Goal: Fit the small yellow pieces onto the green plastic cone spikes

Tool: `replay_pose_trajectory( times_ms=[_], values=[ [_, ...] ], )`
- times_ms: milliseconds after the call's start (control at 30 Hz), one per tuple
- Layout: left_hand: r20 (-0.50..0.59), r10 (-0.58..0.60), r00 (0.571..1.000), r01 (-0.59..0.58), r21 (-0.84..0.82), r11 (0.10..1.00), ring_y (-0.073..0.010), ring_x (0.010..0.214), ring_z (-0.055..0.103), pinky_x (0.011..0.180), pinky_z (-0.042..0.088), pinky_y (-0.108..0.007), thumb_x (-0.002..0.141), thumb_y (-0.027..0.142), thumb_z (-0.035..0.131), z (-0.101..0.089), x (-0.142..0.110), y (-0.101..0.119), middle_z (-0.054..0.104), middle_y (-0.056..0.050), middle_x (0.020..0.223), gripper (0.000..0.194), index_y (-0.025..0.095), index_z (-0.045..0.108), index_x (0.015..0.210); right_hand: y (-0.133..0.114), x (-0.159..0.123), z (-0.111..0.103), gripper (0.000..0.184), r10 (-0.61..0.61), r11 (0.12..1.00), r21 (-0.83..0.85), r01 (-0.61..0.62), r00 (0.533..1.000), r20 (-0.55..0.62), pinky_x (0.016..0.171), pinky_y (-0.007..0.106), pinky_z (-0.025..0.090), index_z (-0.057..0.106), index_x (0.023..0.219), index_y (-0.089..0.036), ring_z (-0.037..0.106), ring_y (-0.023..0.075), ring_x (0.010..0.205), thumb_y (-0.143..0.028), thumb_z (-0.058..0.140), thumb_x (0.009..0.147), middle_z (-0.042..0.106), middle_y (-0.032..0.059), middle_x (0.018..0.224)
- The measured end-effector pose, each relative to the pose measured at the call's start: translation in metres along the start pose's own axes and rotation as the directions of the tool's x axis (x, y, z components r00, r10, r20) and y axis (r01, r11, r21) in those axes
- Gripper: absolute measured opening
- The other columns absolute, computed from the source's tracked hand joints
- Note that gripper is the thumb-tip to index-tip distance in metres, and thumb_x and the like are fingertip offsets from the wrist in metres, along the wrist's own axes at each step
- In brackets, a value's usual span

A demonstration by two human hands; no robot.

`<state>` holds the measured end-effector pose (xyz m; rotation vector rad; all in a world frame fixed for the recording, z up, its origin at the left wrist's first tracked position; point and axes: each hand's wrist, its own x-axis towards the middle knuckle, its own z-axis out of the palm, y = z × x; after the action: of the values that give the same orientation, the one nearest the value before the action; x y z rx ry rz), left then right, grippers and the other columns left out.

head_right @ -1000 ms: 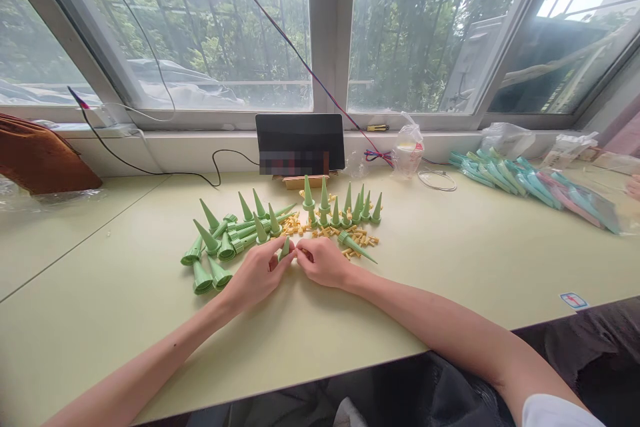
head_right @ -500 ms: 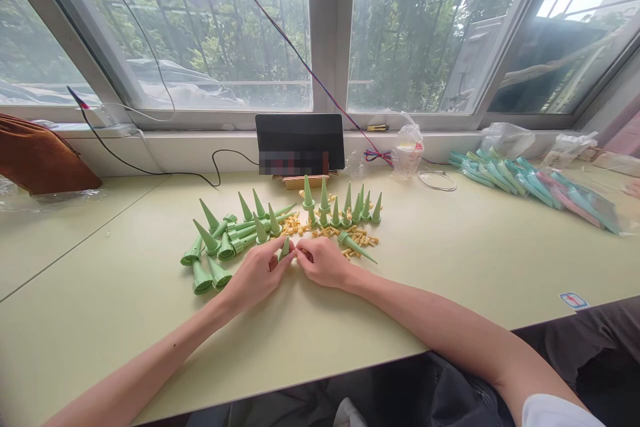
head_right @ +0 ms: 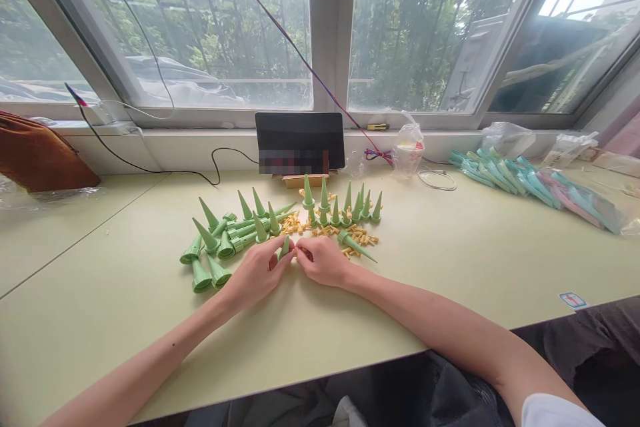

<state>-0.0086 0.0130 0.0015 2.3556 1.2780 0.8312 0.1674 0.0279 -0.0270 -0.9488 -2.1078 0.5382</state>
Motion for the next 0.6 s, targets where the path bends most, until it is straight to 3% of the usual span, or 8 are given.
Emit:
replay_pose_trajectory(
  times_ms=[600],
  values=[
    [0.052,0.016,0.999,-0.018,0.036,0.999,-0.0148,0.055,0.048,0.057,0.034,-0.027,0.092,0.025,0.042,-0.0027,0.0007,0.0031,0.055,0.001,0.067,0.018,0.021,0.044,0.075,-0.0001,-0.0003,-0.001,0.025,-0.011,1.0,0.002,0.011,1.0,0.0,0.053,0.022,0.026,0.035,0.063,-0.019,0.033,0.0085,0.051,-0.013,0.041,0.087,0.039,-0.0051,0.056]
  ],
)
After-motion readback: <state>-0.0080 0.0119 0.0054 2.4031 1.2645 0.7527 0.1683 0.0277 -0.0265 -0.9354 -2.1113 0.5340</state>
